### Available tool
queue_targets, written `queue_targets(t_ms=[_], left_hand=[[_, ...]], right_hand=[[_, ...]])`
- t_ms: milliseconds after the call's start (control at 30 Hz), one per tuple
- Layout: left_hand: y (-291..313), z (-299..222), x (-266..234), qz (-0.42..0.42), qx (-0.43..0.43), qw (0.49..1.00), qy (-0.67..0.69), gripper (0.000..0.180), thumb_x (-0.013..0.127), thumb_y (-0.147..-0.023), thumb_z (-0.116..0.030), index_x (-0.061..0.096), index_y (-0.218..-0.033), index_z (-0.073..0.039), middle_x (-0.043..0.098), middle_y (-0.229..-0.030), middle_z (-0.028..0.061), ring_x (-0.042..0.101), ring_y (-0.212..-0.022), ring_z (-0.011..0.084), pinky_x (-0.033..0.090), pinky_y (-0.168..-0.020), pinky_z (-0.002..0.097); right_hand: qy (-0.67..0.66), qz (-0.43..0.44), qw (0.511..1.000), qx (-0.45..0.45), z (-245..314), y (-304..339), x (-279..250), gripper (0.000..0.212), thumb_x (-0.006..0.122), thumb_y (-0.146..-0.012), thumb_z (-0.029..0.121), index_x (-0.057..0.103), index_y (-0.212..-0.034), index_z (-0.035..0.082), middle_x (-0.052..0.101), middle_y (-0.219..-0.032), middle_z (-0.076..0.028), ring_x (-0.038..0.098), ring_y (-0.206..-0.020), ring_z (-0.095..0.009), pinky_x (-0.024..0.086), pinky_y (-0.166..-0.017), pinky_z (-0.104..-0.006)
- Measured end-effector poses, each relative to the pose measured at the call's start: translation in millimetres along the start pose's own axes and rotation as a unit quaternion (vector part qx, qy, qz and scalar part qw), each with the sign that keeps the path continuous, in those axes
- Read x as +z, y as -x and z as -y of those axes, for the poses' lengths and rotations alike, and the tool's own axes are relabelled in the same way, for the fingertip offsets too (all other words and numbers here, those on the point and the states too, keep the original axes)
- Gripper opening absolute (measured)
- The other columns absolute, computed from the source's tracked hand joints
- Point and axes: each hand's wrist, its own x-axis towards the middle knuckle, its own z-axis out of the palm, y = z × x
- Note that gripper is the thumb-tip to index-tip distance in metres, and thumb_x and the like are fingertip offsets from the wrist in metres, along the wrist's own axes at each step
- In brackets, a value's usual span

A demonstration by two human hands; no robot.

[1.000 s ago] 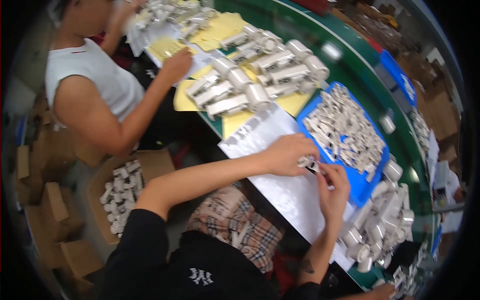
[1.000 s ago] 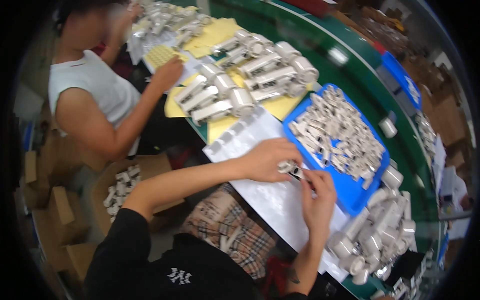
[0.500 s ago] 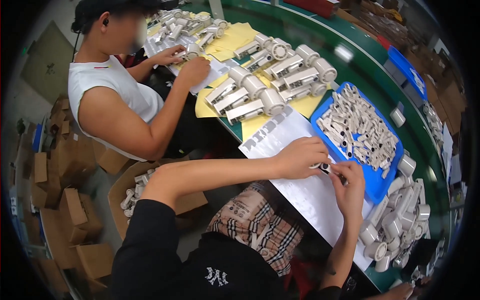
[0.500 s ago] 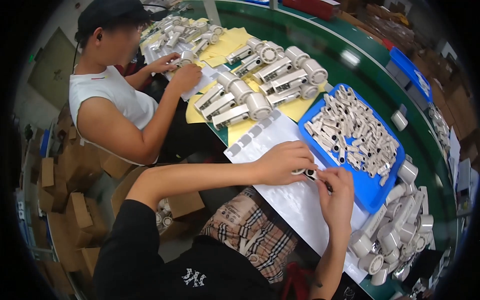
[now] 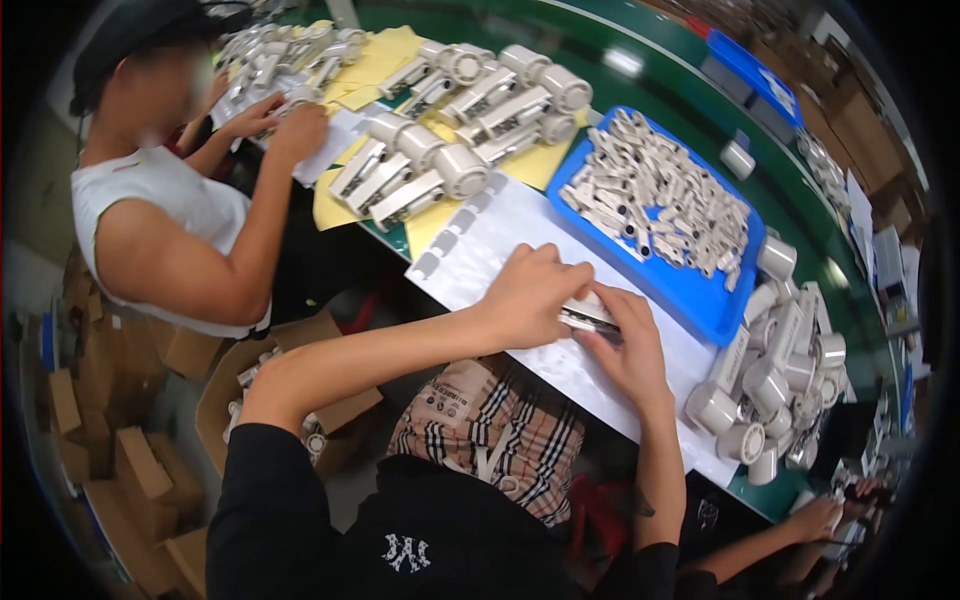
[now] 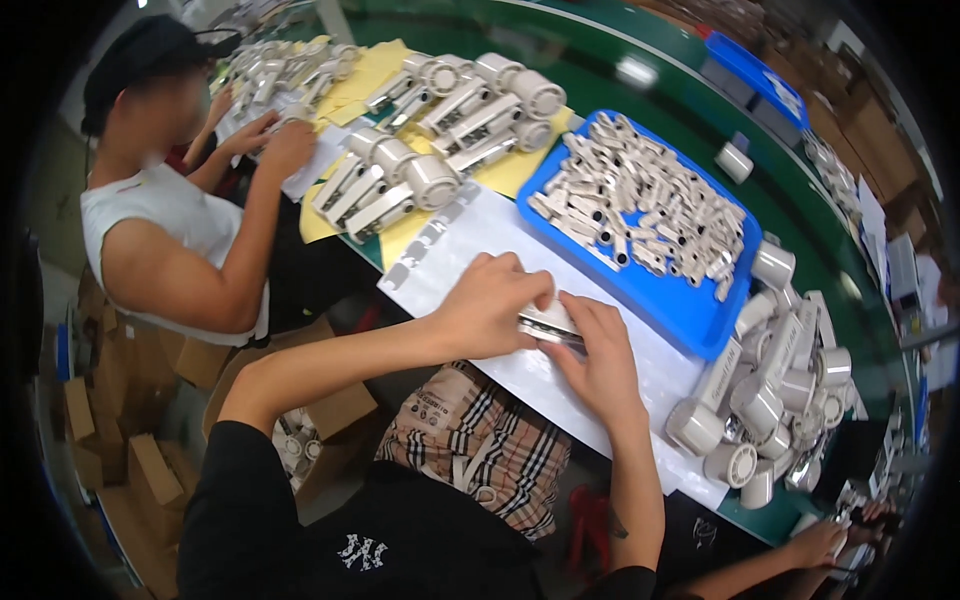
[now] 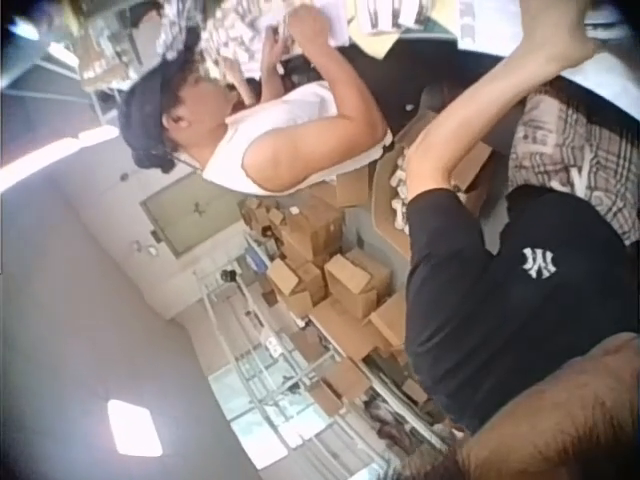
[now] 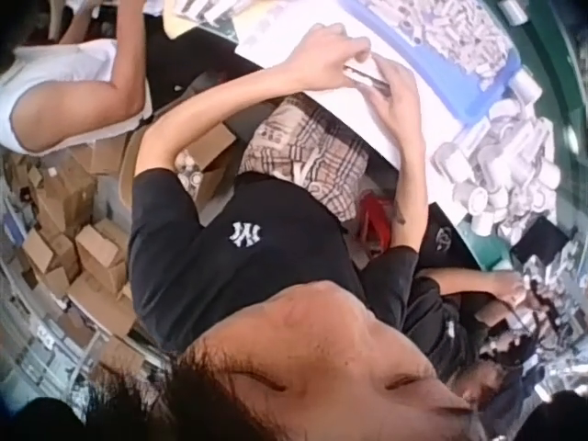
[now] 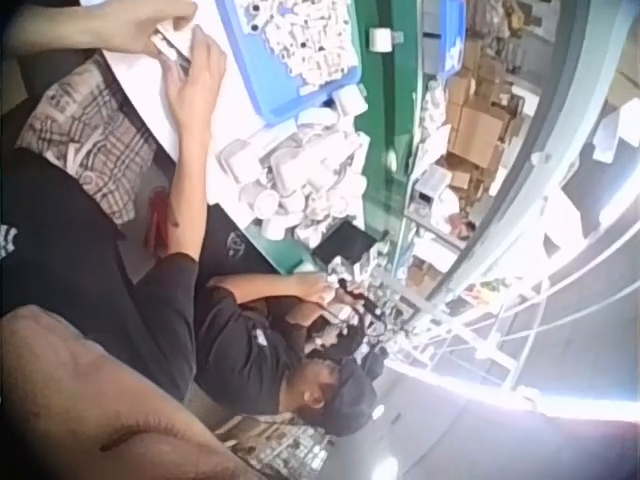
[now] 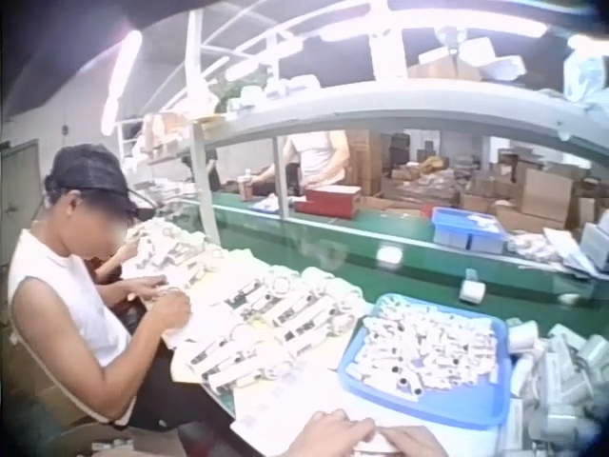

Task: The person assembles small white plastic components by fitting plastic inserts into a plastic housing by hand at a factory workbench.

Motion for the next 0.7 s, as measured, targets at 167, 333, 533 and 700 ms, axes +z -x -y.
queue_targets(t_ms=[167,333,533,700], left_hand=[[-8.1,3.2,12.1,-0.023,-0.021,0.999,0.041,0.039,0.082,-0.060,-0.023,0.055,-0.087,-0.014,0.061,-0.079,-0.0001,0.056,-0.086,0.0230,0.038,-0.076,0.0379],[-7.9,14.6,19.1,-0.020,-0.018,1.000,0.007,0.040,0.083,-0.061,-0.026,0.056,-0.089,-0.015,0.059,-0.079,0.0031,0.056,-0.085,0.0252,0.039,-0.075,0.0380],[-34.9,29.7,29.3,-0.044,0.074,0.996,-0.017,0.052,0.083,-0.063,-0.034,0.059,-0.103,-0.012,0.065,-0.081,0.0108,0.058,-0.078,0.0338,0.045,-0.066,0.0451],[-54.0,26.3,39.2,0.051,0.052,0.997,-0.035,0.050,0.082,-0.063,-0.042,0.064,-0.089,-0.003,0.065,-0.089,0.0164,0.060,-0.085,0.0348,0.047,-0.077,0.0430]], right_hand=[[-0.039,-0.005,0.999,0.031,-10.5,-0.8,-2.5,0.053,0.077,-0.071,0.016,0.060,-0.119,0.002,0.062,-0.112,-0.014,0.055,-0.102,-0.032,0.043,-0.091,-0.0391],[-0.021,0.003,0.999,0.029,-19.4,-2.1,15.0,0.051,0.075,-0.073,0.016,0.058,-0.119,0.002,0.060,-0.112,-0.014,0.054,-0.101,-0.032,0.043,-0.091,-0.0396],[0.056,-0.050,0.995,-0.058,-46.8,-3.4,20.6,0.049,0.069,-0.077,0.013,0.053,-0.121,0.000,0.057,-0.111,-0.018,0.051,-0.102,-0.037,0.040,-0.089,-0.0447],[-0.024,-0.008,0.998,-0.048,-83.4,-3.2,16.8,0.048,0.067,-0.082,0.026,0.054,-0.121,0.002,0.057,-0.106,-0.020,0.052,-0.101,-0.037,0.041,-0.088,-0.0444]])
